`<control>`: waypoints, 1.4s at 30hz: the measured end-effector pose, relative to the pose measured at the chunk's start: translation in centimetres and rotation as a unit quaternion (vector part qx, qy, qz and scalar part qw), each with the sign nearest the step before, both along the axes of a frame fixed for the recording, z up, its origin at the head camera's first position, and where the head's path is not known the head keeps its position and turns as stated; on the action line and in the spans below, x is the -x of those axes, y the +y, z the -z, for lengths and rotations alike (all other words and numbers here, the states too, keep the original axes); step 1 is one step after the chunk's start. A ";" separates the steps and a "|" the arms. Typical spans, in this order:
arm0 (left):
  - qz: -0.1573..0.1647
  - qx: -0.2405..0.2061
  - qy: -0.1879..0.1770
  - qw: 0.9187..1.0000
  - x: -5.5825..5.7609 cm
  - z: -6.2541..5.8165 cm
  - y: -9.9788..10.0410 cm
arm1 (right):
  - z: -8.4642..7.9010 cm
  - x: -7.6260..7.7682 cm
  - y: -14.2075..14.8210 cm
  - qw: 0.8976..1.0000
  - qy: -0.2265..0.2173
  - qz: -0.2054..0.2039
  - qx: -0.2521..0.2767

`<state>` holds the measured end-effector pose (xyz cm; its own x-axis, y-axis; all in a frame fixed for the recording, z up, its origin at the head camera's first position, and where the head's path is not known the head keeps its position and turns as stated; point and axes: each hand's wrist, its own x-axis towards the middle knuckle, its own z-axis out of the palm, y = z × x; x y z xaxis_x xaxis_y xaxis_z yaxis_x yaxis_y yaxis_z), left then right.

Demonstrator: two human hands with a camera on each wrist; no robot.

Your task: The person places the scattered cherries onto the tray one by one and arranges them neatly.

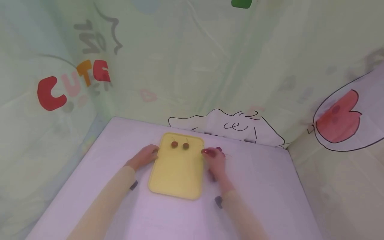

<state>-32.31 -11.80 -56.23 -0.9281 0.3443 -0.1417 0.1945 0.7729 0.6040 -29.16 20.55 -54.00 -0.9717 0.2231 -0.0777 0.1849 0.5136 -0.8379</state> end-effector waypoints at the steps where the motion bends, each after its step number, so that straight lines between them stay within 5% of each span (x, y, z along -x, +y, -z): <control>1: 0.004 0.005 0.009 1.000 -0.1 -0.1 0.0 | 0.1 0.3 -0.3 1.000 -0.005 -0.001 0.002; 11: -0.001 0.007 0.004 1.000 0.0 0.1 -0.3 | 1.0 2.6 -2.9 1.000 -0.011 0.012 -0.005; 19: 0.000 0.014 -0.003 1.000 0.2 0.5 -0.1 | 2.1 4.3 -3.4 0.998 -0.022 -0.010 -0.063; 42: -0.003 0.014 0.006 1.000 0.4 0.4 0.2 | 2.8 6.3 -4.1 0.980 0.009 -0.056 -0.189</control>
